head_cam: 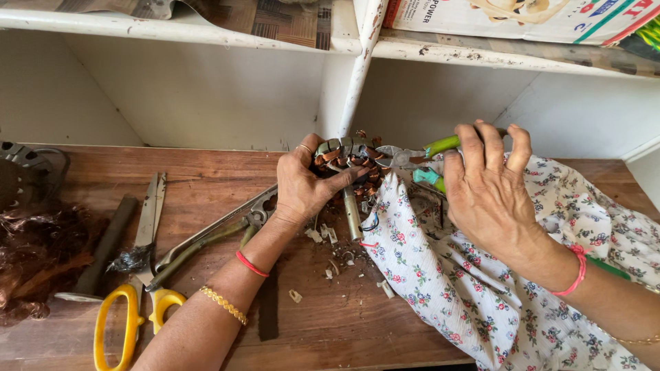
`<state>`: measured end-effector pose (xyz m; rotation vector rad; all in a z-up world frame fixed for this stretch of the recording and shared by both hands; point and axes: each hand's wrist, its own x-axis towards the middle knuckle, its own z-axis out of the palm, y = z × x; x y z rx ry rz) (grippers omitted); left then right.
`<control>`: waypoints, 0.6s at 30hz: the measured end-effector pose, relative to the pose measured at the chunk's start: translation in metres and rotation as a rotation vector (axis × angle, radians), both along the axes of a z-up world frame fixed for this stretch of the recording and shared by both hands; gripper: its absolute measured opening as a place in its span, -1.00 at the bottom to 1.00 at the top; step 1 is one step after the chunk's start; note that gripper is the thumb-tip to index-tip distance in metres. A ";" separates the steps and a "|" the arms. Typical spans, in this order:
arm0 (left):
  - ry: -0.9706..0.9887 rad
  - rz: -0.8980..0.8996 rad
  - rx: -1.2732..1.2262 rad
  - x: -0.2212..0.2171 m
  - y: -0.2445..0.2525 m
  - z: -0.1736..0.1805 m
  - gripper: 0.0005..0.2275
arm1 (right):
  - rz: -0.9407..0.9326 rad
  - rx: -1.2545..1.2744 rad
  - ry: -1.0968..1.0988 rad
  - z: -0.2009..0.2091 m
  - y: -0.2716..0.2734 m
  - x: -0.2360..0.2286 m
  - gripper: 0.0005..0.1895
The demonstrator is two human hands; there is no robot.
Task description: The person uses pliers to cut and remove copper windings from a cylindrical electrical component. They rotate the component to access different sections and continue cutting until most windings are removed, leaving the core exposed.
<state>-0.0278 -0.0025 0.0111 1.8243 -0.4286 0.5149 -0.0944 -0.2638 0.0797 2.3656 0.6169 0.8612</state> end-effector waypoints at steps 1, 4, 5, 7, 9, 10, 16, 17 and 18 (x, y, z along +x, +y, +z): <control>-0.019 0.000 0.001 0.000 0.000 -0.001 -0.60 | -0.018 -0.015 -0.003 0.001 0.001 0.000 -0.74; -0.070 0.024 0.032 0.000 -0.001 -0.002 -0.58 | -0.040 -0.037 -0.008 0.003 0.002 0.000 -0.75; -0.082 0.049 0.061 0.000 -0.001 -0.002 -0.57 | -0.042 -0.041 -0.009 0.004 0.002 0.000 -0.76; -0.098 0.085 0.101 0.001 -0.003 -0.003 -0.54 | -0.034 -0.053 -0.024 0.005 0.002 -0.001 -0.77; -0.106 0.107 0.124 0.001 -0.004 -0.005 -0.53 | -0.038 -0.073 -0.040 0.005 0.002 -0.002 -0.78; -0.113 0.094 0.115 0.001 -0.004 -0.006 -0.54 | -0.045 -0.087 -0.048 0.006 0.002 -0.003 -0.78; -0.123 0.088 0.121 0.002 -0.002 -0.007 -0.54 | -0.062 -0.144 -0.088 0.006 0.002 -0.006 -0.78; -0.120 0.085 0.115 0.002 -0.002 -0.007 -0.54 | -0.060 -0.149 -0.088 0.006 0.002 -0.006 -0.78; -0.118 0.082 0.109 0.002 -0.003 -0.007 -0.54 | -0.065 -0.149 -0.087 0.005 0.002 -0.006 -0.78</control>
